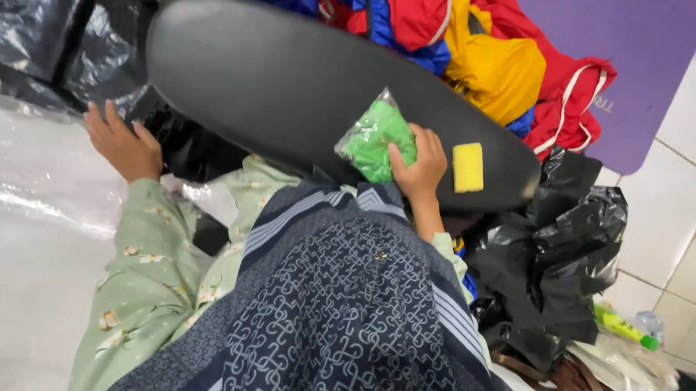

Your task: Trimming excess threads from a green fabric cover, folding it, and placing it into plastic packaging for shipping.

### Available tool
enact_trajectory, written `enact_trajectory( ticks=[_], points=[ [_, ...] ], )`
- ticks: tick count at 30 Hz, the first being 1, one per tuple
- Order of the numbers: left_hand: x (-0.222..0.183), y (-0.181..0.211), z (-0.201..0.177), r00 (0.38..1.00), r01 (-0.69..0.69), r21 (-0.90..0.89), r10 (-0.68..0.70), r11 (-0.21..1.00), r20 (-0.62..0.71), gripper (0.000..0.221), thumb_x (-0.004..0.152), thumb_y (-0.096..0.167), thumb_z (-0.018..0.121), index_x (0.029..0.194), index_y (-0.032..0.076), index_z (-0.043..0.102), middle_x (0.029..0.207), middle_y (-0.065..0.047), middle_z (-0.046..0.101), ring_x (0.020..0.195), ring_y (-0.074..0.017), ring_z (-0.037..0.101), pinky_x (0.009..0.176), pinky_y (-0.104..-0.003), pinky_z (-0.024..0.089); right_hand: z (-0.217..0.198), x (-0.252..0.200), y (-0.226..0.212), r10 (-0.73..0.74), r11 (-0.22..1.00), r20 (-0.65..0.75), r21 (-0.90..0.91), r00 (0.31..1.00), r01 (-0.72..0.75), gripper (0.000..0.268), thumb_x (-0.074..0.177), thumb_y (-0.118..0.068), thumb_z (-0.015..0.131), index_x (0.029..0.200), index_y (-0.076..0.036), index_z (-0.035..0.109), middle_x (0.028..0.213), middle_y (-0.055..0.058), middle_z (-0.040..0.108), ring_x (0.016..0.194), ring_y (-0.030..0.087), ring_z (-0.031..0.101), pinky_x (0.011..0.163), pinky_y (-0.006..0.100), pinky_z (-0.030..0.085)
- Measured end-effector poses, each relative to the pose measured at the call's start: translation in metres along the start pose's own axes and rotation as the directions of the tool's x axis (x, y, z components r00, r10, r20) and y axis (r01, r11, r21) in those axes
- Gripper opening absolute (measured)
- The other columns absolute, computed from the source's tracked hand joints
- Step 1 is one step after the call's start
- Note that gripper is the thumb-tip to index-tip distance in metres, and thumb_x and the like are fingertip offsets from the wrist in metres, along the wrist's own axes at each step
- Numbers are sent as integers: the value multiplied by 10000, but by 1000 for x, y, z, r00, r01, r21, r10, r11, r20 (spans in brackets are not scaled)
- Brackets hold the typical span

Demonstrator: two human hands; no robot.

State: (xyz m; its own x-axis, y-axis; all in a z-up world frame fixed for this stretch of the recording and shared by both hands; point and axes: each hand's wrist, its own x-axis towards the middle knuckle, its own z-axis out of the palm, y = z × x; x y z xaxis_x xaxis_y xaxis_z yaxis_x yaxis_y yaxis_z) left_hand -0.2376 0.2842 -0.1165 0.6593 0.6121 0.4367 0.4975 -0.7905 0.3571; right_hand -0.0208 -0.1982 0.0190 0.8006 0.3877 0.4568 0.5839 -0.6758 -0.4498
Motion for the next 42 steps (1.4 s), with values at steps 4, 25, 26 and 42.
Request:
enact_trajectory(
  ticks=[4, 25, 26, 42],
  points=[
    [62, -86, 81, 987, 157, -80, -159, 984, -18, 608, 942, -5, 729, 1468, -104, 442, 1495, -339, 392, 1392, -513, 355, 1176, -600, 254, -1, -2, -6, 36, 999, 25, -6, 999, -35, 465, 981, -449, 599, 1147, -25, 695, 999, 120, 699, 882, 305, 678, 700, 404, 517],
    [151, -156, 123, 468, 783, -361, -862, 507, -196, 272, 832, -4, 634, 657, 201, 600, 891, -52, 746, 745, -213, 803, 664, -330, 673, 6, 18, -21, 155, 988, 87, -27, 984, -153, 453, 934, -468, 596, 1088, -59, 716, 914, 78, 692, 805, 249, 656, 641, 361, 493],
    [150, -155, 123, 479, 743, -429, -856, 514, -196, 261, 842, -30, 584, 709, 194, 592, 892, -33, 713, 749, -204, 765, 697, -303, 661, 5, 19, -22, 164, 986, 94, -21, 982, -163, 439, 925, -458, 608, 1088, -65, 715, 909, 73, 689, 800, 246, 652, 639, 361, 490],
    [235, 49, -28, 682, -91, -39, 34, 995, -730, 328, 1069, 110, 602, 773, -20, 545, 667, -194, 595, 566, -336, 479, 560, -396, 451, 3, 19, -21, 132, 991, 63, -7, 989, -132, 422, 928, -449, 606, 1097, -79, 717, 922, 66, 695, 811, 240, 659, 639, 347, 495]
  ],
)
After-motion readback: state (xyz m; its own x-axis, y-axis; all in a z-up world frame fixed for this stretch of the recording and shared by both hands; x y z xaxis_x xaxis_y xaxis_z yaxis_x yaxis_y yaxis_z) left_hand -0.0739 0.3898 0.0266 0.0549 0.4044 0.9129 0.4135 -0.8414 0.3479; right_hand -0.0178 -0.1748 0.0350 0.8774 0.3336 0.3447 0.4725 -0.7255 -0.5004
